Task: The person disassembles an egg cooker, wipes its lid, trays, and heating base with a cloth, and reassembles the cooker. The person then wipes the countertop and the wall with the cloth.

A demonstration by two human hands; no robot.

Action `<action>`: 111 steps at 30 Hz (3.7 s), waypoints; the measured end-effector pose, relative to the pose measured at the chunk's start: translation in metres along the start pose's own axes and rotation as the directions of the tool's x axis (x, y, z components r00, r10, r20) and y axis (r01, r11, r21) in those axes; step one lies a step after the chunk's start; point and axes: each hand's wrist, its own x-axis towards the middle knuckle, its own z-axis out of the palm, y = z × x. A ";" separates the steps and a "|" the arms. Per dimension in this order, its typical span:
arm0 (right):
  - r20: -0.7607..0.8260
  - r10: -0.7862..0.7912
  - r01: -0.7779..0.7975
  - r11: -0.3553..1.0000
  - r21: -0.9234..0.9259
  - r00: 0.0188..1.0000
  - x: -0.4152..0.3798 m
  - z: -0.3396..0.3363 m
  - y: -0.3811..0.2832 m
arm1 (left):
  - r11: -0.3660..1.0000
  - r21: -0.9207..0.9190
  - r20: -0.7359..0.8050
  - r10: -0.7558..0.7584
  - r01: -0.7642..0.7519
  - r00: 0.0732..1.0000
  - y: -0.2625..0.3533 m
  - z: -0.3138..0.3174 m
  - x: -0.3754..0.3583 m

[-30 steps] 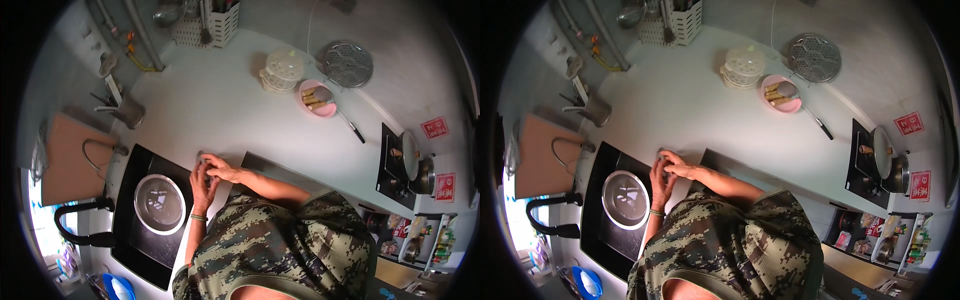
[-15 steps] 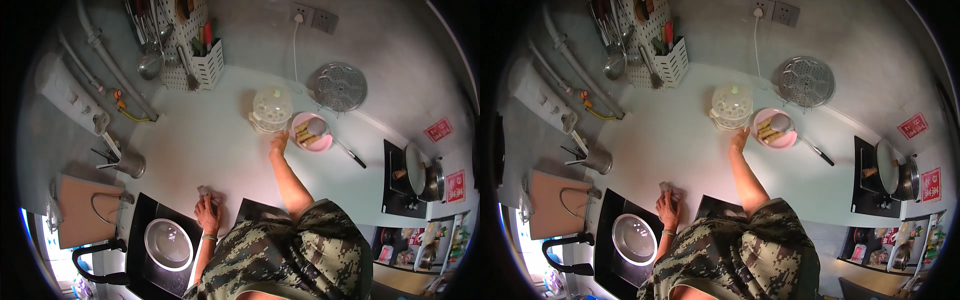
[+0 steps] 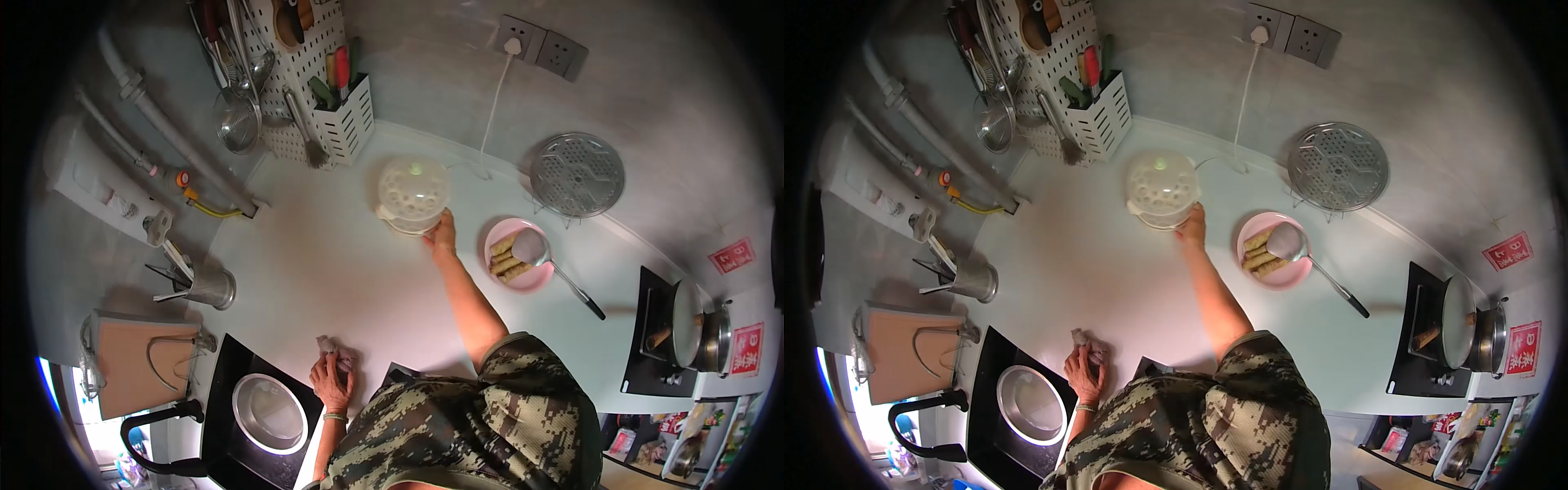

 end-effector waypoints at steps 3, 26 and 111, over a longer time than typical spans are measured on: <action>0.013 -0.033 0.033 0.999 -0.004 0.999 0.016 0.028 0.010 | 0.997 -0.073 -0.038 -0.021 0.019 0.999 0.000 0.007 0.007; 0.396 -0.312 0.383 0.917 -0.112 0.863 -0.078 -0.054 -0.102 | 0.642 -0.754 -0.234 -0.068 -0.137 0.970 0.109 0.010 0.188; 0.942 -0.207 0.708 -0.622 -0.335 0.263 0.234 0.136 -0.110 | 0.999 0.038 -0.157 -0.026 0.032 0.987 0.014 0.035 0.202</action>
